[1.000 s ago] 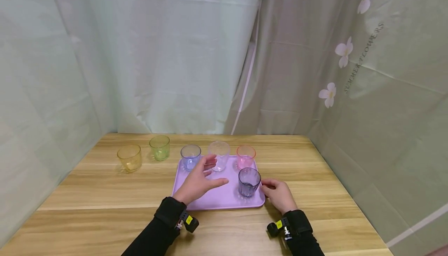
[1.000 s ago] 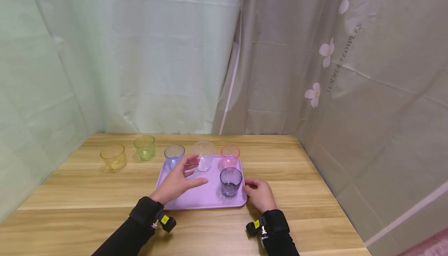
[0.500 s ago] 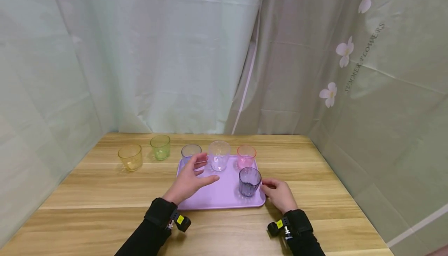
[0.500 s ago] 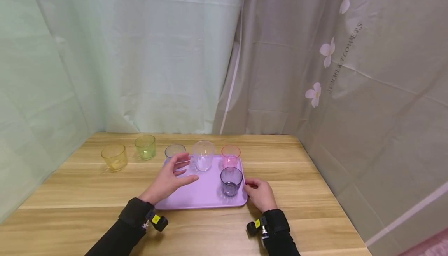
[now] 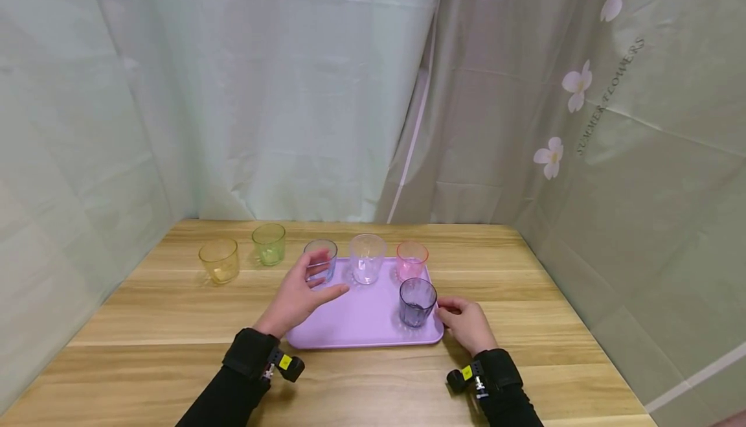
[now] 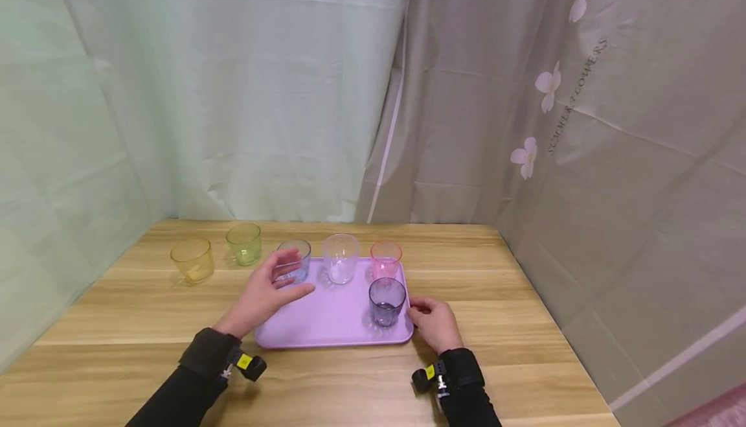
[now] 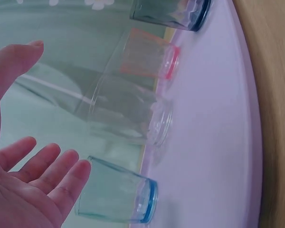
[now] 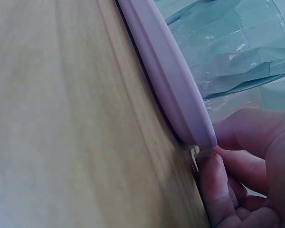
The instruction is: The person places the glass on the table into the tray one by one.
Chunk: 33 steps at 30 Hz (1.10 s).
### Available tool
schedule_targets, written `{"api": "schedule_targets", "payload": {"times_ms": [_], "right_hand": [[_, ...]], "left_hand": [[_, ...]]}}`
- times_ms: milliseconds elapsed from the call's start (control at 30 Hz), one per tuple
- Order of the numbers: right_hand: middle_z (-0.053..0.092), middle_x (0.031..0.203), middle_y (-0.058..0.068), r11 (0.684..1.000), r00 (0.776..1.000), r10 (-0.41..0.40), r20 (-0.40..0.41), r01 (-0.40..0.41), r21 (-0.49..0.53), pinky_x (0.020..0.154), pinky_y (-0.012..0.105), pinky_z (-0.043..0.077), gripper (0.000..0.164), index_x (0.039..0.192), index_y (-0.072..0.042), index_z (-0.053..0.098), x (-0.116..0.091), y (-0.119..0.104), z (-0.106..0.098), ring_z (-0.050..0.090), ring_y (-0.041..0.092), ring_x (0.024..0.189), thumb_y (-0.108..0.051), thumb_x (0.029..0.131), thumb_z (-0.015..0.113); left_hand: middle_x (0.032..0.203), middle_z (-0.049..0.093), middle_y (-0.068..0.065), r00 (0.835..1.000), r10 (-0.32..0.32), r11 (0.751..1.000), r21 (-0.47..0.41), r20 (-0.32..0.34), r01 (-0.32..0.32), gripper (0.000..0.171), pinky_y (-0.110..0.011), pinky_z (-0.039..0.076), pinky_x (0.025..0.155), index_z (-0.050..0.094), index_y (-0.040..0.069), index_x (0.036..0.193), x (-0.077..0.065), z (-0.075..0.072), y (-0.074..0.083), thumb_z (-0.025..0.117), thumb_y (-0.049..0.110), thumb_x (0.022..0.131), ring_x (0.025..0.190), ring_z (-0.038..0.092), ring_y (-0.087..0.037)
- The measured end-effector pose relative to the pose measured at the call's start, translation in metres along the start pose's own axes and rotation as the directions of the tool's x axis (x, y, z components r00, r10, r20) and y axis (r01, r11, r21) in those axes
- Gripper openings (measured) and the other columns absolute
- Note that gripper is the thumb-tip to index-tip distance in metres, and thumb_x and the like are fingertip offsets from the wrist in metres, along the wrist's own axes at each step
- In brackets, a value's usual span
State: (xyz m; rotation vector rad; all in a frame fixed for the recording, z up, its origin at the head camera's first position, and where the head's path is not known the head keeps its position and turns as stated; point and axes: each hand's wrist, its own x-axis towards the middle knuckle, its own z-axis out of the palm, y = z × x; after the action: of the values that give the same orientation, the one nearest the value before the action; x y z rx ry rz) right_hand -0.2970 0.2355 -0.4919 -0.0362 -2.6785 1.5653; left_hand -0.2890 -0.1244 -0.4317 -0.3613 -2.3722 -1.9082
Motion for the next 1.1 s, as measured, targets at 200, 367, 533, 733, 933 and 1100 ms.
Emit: {"api": "schedule_targets", "payload": {"times_ms": [200,367,533,733,933,1100], "right_hand": [[0.080,0.110,0.015,1.000,1.000,0.000,0.000,0.000,0.003,0.076,0.024,0.059,0.028,0.125,0.006,0.077,0.000,-0.001,0.000,0.073,0.019,0.095,-0.008,0.101,0.073],[0.080,0.110,0.014,1.000,1.000,0.004,-0.003,-0.004,-0.001,0.076,0.025,0.058,0.027,0.125,0.005,0.078,-0.002,-0.002,0.001,0.072,0.019,0.096,-0.007,0.101,0.073],[0.080,0.110,0.016,1.000,1.000,-0.006,-0.008,0.006,-0.002,0.075,0.022,0.057,0.027,0.124,0.006,0.078,-0.002,-0.004,0.002,0.071,0.019,0.096,-0.007,0.101,0.073],[0.080,0.110,0.015,1.000,1.000,0.003,-0.010,-0.003,-0.002,0.076,0.023,0.057,0.027,0.124,0.005,0.078,-0.002,-0.003,0.002,0.071,0.018,0.096,-0.007,0.101,0.073],[0.080,0.110,0.015,1.000,1.000,0.000,-0.006,0.000,-0.003,0.077,0.025,0.058,0.027,0.125,0.006,0.077,-0.002,-0.003,0.001,0.072,0.019,0.096,-0.007,0.102,0.073],[0.080,0.110,0.016,1.000,1.000,0.003,-0.009,-0.003,0.000,0.076,0.025,0.059,0.027,0.124,0.007,0.077,-0.003,-0.004,0.001,0.073,0.019,0.095,-0.006,0.101,0.073]], "left_hand": [[0.164,0.046,-0.026,1.000,-0.017,1.000,0.014,-0.007,0.017,0.088,-0.059,0.044,0.127,0.039,0.001,0.163,-0.003,-0.010,0.000,0.089,0.019,0.094,0.154,0.048,-0.048],[0.166,0.044,-0.026,0.999,-0.025,1.000,0.013,-0.026,0.025,0.088,-0.058,0.043,0.129,0.037,0.000,0.164,-0.003,-0.017,-0.001,0.088,0.018,0.094,0.155,0.047,-0.045],[0.168,0.044,-0.024,0.998,-0.019,0.999,0.037,-0.060,0.022,0.086,-0.059,0.042,0.128,0.038,-0.001,0.162,-0.003,-0.027,-0.003,0.088,0.017,0.094,0.155,0.048,-0.043],[0.167,0.044,-0.024,0.996,-0.037,0.998,0.049,-0.080,0.041,0.088,-0.061,0.042,0.128,0.036,-0.001,0.163,-0.005,-0.040,-0.009,0.088,0.020,0.095,0.155,0.046,-0.046],[0.168,0.044,-0.024,0.993,-0.041,0.995,0.091,-0.115,0.052,0.088,-0.060,0.043,0.127,0.035,-0.001,0.163,-0.007,-0.055,-0.017,0.087,0.023,0.096,0.155,0.047,-0.046],[0.167,0.044,-0.025,0.990,-0.029,0.993,0.109,-0.141,0.045,0.087,-0.060,0.045,0.126,0.035,-0.003,0.163,-0.008,-0.067,-0.022,0.086,0.023,0.098,0.154,0.048,-0.046]]}}
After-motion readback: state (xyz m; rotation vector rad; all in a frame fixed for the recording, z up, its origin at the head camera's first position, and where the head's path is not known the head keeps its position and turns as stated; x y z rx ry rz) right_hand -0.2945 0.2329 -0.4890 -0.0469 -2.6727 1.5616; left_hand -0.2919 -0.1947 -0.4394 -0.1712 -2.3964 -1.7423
